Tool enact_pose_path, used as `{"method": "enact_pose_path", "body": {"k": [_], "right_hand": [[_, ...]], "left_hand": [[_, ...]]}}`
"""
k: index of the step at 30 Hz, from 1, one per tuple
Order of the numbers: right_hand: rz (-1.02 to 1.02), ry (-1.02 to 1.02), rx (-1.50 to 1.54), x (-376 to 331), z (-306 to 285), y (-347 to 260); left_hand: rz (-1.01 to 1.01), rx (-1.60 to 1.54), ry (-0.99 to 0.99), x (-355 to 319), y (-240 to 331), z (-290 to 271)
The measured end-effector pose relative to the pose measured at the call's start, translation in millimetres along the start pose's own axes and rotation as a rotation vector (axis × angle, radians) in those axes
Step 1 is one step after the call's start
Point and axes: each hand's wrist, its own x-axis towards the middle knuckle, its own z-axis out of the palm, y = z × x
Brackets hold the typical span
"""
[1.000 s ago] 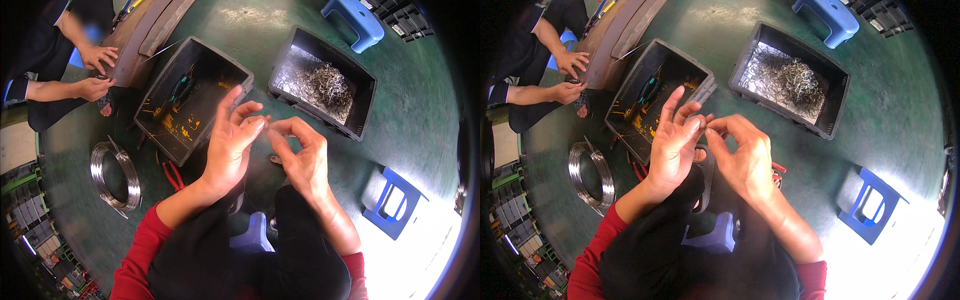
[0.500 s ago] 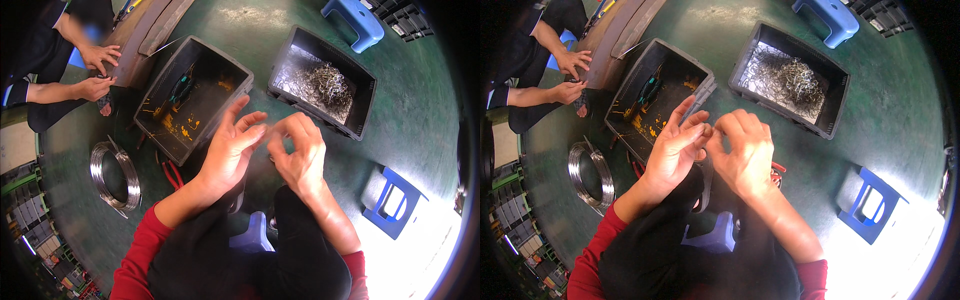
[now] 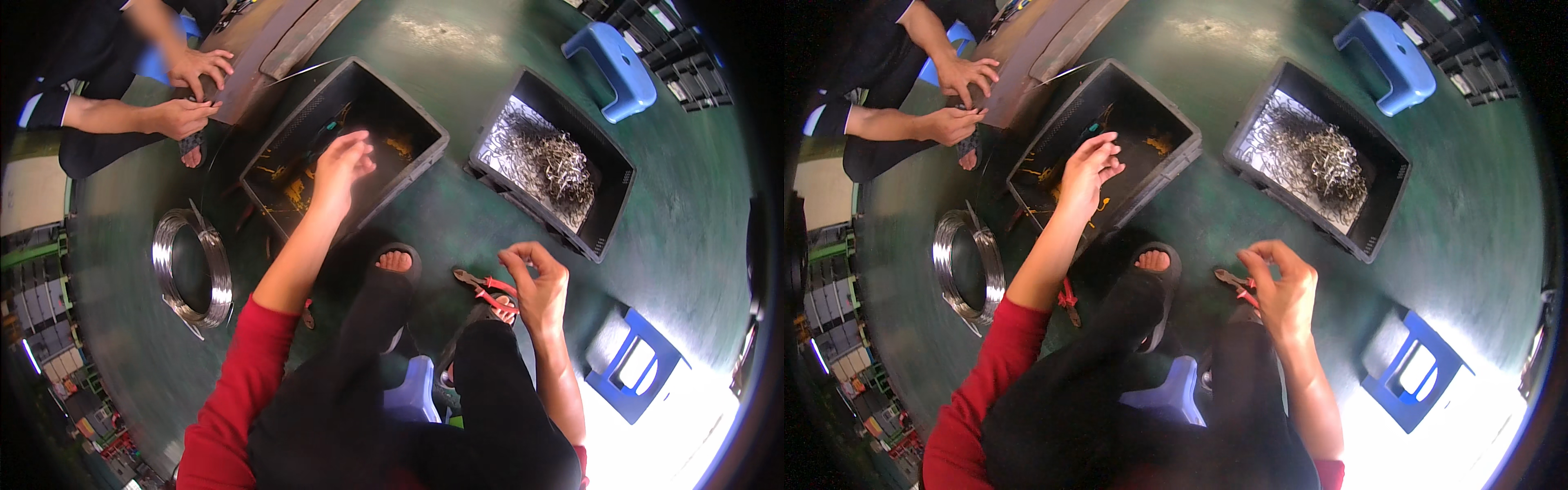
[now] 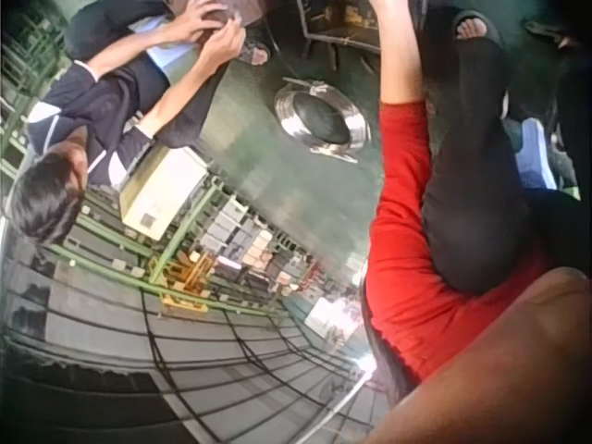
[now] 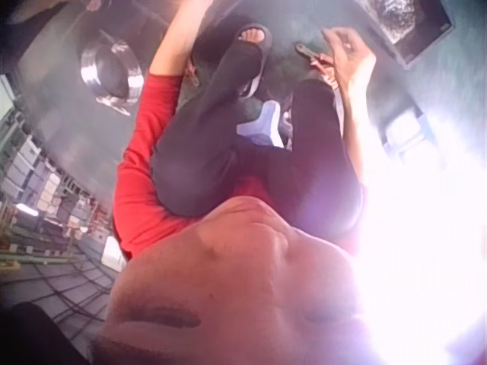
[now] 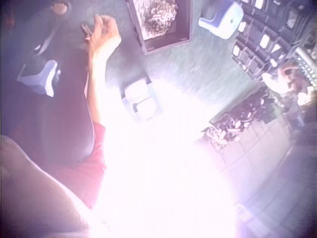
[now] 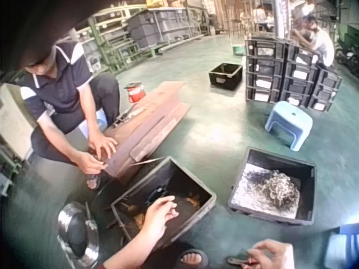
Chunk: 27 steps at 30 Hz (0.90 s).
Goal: The person uses pliers to bend small metal wires into looped shapes, picking each wire from a nearby bin and shaping it by hand. The finished pieces are placed into a separate bin while the person continues the repetitive bending process.
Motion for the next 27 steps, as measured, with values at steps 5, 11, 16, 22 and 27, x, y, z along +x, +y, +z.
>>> {"method": "enact_pose_path", "body": {"k": [5,11,16,22,27], "right_hand": [[-0.216,0.038,-0.119,10,20,44],[-0.015,-0.293,-0.533,31,40,101],[0.096,-0.521,-0.707,39,62,166],[0.065,-0.432,-0.705,37,46,240],[0.108,-0.474,-0.909,24,56,267]], "left_hand": [[0.329,0.882,0.016,90,-51,-31],[0.294,1.18,0.177,191,-78,-11],[0.224,1.351,0.248,223,-118,16],[0.161,1.357,0.0,230,-145,20],[-0.056,0.59,-0.047,172,-92,11]]}}
